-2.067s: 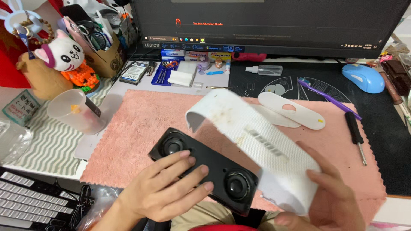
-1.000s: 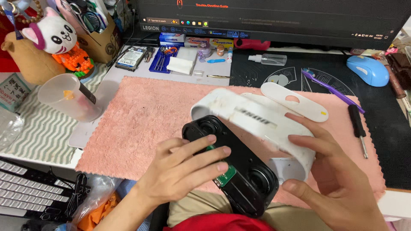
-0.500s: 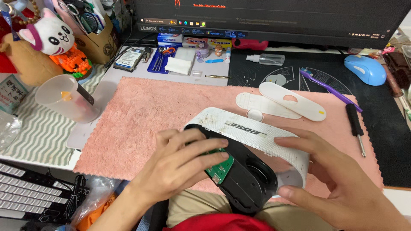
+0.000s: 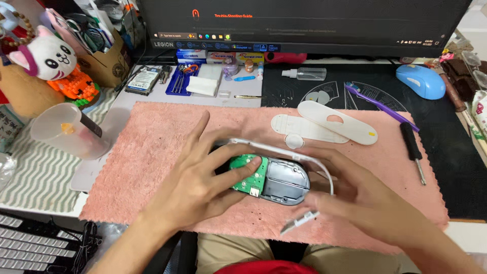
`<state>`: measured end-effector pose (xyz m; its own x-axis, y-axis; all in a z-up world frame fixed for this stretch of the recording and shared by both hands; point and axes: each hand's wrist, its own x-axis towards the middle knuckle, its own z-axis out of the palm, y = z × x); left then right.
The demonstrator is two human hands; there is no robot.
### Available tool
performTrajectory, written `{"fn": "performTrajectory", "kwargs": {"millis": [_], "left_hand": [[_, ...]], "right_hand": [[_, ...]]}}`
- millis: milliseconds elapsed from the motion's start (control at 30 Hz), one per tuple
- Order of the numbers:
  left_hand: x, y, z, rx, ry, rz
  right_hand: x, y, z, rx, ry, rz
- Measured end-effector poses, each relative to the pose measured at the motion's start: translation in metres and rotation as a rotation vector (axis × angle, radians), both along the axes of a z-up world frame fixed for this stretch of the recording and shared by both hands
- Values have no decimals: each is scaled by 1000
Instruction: The person disassembles a portable speaker by removing the outer white plastic frame from the black speaker unit, then uses a thin tool to pry and remove internal plastic components.
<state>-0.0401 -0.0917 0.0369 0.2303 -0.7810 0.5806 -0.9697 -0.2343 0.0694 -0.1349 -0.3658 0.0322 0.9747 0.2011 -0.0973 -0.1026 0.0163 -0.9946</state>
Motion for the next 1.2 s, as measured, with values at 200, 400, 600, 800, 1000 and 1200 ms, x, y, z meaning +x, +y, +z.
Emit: {"fn": "performTrajectory", "kwargs": {"millis": [200,400,600,800,1000,1200], "left_hand": [[14,-2,-18,66,33,39],[25,-7,-31,-26,64,14],[35,-6,-47,-46,151,32],[36,4,-27,136,698,218],[47,3,-18,29,780,55],[61,11,-10,122,793,34]], "right_hand": [[10,18,-19,87,274,-236],[17,30,-5,51,412,-343],[22,30,-6,48,523,-438],[15,10,-28,-151,242,-335],[-3,-17,-35,-921,-761,239],[23,-20,-18,-794,-248,177]]}}
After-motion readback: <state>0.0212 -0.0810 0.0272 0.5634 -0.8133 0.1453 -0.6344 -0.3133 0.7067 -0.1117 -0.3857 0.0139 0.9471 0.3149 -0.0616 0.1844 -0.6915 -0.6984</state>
